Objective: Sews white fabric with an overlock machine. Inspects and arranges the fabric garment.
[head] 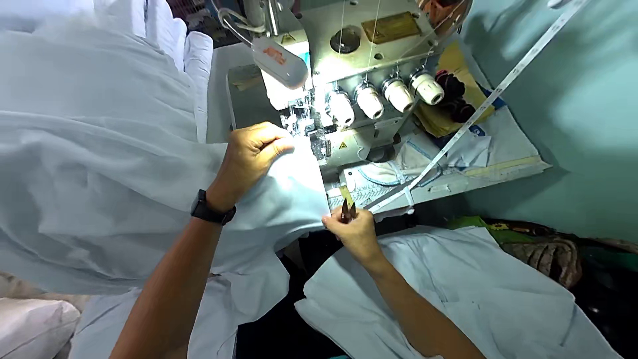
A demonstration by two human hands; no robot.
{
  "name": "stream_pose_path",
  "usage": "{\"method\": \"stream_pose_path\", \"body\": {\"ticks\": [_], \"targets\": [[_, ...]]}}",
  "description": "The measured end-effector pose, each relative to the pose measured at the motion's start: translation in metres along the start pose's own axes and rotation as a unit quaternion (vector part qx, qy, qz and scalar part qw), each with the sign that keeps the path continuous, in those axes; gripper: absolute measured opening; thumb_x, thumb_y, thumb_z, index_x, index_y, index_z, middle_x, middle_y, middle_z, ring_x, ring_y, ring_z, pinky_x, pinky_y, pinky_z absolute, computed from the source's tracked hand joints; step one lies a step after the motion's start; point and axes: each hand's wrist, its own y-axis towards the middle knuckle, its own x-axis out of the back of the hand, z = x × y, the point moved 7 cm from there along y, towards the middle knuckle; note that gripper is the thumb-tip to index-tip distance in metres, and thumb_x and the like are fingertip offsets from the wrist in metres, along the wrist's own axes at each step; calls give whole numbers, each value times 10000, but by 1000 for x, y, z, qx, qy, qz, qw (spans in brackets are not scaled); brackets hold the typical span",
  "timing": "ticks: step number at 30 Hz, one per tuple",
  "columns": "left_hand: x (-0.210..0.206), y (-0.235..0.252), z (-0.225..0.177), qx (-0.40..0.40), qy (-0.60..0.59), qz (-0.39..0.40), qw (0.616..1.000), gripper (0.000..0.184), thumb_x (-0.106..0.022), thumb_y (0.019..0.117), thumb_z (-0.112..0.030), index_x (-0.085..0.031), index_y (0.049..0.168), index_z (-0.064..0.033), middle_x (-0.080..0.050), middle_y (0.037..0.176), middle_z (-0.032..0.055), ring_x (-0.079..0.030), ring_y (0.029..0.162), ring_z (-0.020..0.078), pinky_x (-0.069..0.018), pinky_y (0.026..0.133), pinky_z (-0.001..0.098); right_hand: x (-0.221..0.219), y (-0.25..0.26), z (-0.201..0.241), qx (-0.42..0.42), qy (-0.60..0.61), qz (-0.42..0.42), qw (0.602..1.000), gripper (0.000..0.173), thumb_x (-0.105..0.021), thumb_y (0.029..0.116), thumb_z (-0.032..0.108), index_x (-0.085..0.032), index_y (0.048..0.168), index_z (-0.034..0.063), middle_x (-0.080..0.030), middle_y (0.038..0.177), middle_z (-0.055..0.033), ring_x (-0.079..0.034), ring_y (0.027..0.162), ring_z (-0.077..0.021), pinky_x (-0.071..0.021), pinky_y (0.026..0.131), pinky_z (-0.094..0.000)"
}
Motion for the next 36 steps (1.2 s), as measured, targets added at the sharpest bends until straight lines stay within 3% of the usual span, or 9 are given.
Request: {"method": "stream_pose_path", "body": {"ticks": [9,13,16,19,23,26,29,32,36], "targets": [[-3,-16,-20,98,84,6,992,50,-750,868,-34,-703,877,-20,-602,818,61,-537,663,85,-435,584,203,-1,-21,1,-13,-14,31,999,160,-720,766,-16,-590,762,76,-565,639,87,-493,528,64,-414,501,-101],[-37,-34,-50,38,337,-24,941,215,-592,939,-14,-767,1063,-10,-732,1055,178,-701,965,352,-527,831,526,-4,-40,17,130,-102,89,982,89,-708,807,30,-658,832,-40,-631,689,-17,-506,568,65,-402,531,-76],[-59,-52,-51,63,419,-51,904,331,-554,937,-18,-747,1203,-59,-729,1232,123,-673,1186,338,-439,1019,607,-5,-41,26,204,-110,73,970,67,-682,813,35,-636,820,-14,-622,683,-11,-490,563,83,-383,532,-46],[-52,-48,-33,80,355,-44,930,319,-486,991,-68,-715,1202,-1,-669,1345,156,-593,1315,358,-390,1056,671,-8,-31,40,231,-116,54,964,65,-684,804,27,-627,811,-4,-617,676,-9,-505,577,76,-401,554,-44],[-28,-25,-5,111,245,12,963,326,-459,1007,-83,-660,1204,82,-651,1336,224,-574,1327,387,-386,1087,640,-16,-8,52,226,-117,34,966,61,-695,783,16,-648,794,-20,-619,678,-3,-471,551,86,-374,516,-49],[-12,-2,12,113,226,17,967,199,-501,996,-59,-647,1079,48,-682,1092,232,-656,1099,402,-457,968,589,-27,12,62,221,-84,18,971,42,-696,776,-9,-657,784,-23,-620,698,19,-463,568,100,-365,515,-50],[-3,20,28,128,214,0,968,222,-561,976,-83,-652,1099,78,-701,1033,263,-675,1075,421,-436,1012,600,-34,32,73,255,-50,7,966,31,-687,796,-29,-702,820,-44,-676,736,12,-519,606,100,-418,549,-63],[6,37,39,180,200,20,963,320,-611,978,-98,-607,1230,98,-691,1105,291,-656,1130,435,-398,1078,594,-38,46,82,316,-86,-14,945,87,-700,832,-4,-754,865,-65,-723,749,-39,-626,660,60,-521,631,-95],[19,54,63,227,196,13,954,420,-612,1002,-154,-543,1344,81,-623,1294,287,-559,1282,446,-306,1126,661,-43,53,86,367,-227,-92,897,151,-698,828,87,-785,883,-23,-701,667,-71,-588,551,-40,-468,542,-185]]}}
